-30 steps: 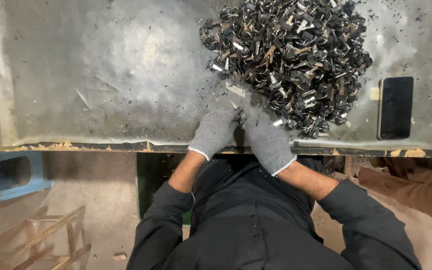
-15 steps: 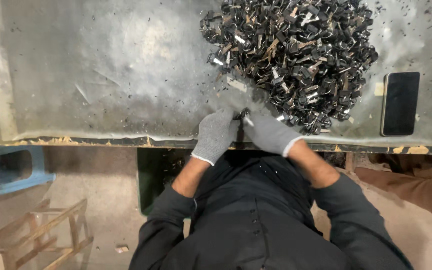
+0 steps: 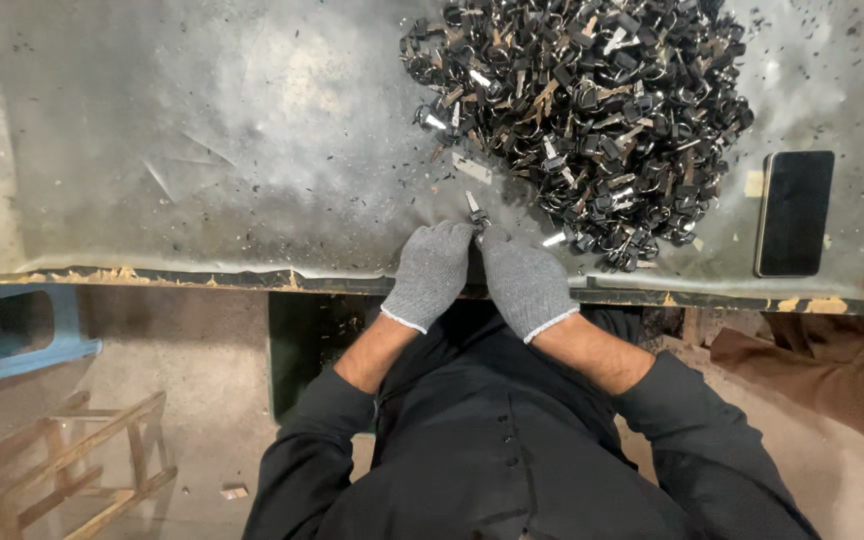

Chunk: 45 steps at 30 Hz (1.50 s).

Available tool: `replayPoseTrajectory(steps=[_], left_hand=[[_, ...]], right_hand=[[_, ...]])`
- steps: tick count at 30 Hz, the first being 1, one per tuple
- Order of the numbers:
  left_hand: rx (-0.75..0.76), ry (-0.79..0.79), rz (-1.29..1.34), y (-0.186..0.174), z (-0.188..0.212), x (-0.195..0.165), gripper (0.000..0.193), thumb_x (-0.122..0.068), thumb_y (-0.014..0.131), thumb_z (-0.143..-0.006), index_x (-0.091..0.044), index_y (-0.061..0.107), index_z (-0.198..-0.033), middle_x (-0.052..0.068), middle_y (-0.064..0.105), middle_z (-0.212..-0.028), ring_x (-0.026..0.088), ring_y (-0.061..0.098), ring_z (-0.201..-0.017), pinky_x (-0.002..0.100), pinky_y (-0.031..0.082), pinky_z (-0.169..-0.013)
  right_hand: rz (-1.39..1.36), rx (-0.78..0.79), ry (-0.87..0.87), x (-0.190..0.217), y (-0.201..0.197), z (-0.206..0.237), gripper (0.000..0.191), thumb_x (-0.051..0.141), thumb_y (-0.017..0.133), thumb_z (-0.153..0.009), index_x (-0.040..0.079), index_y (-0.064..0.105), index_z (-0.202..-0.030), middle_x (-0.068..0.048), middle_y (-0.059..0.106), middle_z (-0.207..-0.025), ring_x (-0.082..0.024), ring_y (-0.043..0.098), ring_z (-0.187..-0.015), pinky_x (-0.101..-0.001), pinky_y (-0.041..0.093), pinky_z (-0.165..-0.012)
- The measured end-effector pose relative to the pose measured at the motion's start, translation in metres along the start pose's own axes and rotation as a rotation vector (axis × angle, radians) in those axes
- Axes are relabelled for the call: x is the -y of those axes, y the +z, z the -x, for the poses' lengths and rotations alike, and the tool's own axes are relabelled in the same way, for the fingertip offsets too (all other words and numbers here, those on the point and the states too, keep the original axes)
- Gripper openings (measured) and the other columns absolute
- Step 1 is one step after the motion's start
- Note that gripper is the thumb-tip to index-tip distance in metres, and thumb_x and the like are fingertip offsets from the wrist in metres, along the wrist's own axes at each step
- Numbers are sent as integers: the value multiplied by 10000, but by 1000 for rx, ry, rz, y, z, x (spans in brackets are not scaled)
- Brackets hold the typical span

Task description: The person sits at a workbench and repeatedly picks small black metal clip parts one at a time from a large pile, works on each with both gloved hands at the table edge, and sets it aside. A smartphone rests on the bench beside the pile while another person's arm occasionally appears at the right.

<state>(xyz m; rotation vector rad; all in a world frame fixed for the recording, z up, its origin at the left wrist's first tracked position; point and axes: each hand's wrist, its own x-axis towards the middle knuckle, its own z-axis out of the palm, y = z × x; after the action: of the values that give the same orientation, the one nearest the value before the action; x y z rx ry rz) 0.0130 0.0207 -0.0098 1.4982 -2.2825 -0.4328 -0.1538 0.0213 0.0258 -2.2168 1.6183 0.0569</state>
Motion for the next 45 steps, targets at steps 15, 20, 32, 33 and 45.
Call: replayPoseTrajectory(steps=[15, 20, 32, 33, 45], left_hand=[[-41, 17, 12, 3, 3, -3, 202, -48, 637, -841, -61, 654, -1042, 122, 642, -905, 324, 642, -851, 443, 488, -771], [-53, 26, -7, 3, 3, -4, 197, -61, 639, -864, -58, 657, -1061, 122, 639, -903, 320, 637, -848, 442, 488, -779], [-56, 61, -3, 3, 5, 0, 233, -77, 662, -821, -69, 668, -1054, 115, 639, -896, 313, 632, -825, 432, 485, -762], [-64, 54, 0, 3, 6, 0, 257, -62, 652, -820, -67, 672, -1076, 114, 641, -906, 308, 632, -827, 427, 489, -769], [-83, -10, 46, 5, 13, -3, 438, -35, 675, -794, -59, 650, -1230, 114, 663, -911, 318, 649, -831, 432, 510, -765]], right_hand=[[-68, -92, -33, -8, 15, 8, 294, 236, 582, -1048, 14, 501, -1224, -210, 704, -881, -373, 737, -721, -461, 605, -581], [-128, -139, -2, -11, 25, 13, 461, 213, 594, -967, -44, 525, -1343, -211, 698, -780, -379, 714, -609, -473, 580, -504], [-231, -134, -45, -13, 0, 5, 401, 187, 576, -934, -95, 535, -1216, -234, 712, -813, -417, 711, -656, -512, 582, -546], [-186, -85, -7, -10, -1, 5, 328, 200, 563, -974, -51, 554, -1185, -226, 715, -820, -416, 715, -699, -520, 581, -592], [-62, -102, -49, -3, 3, 15, 261, 154, 539, -1001, -20, 581, -1191, -247, 702, -907, -398, 731, -749, -507, 586, -568]])
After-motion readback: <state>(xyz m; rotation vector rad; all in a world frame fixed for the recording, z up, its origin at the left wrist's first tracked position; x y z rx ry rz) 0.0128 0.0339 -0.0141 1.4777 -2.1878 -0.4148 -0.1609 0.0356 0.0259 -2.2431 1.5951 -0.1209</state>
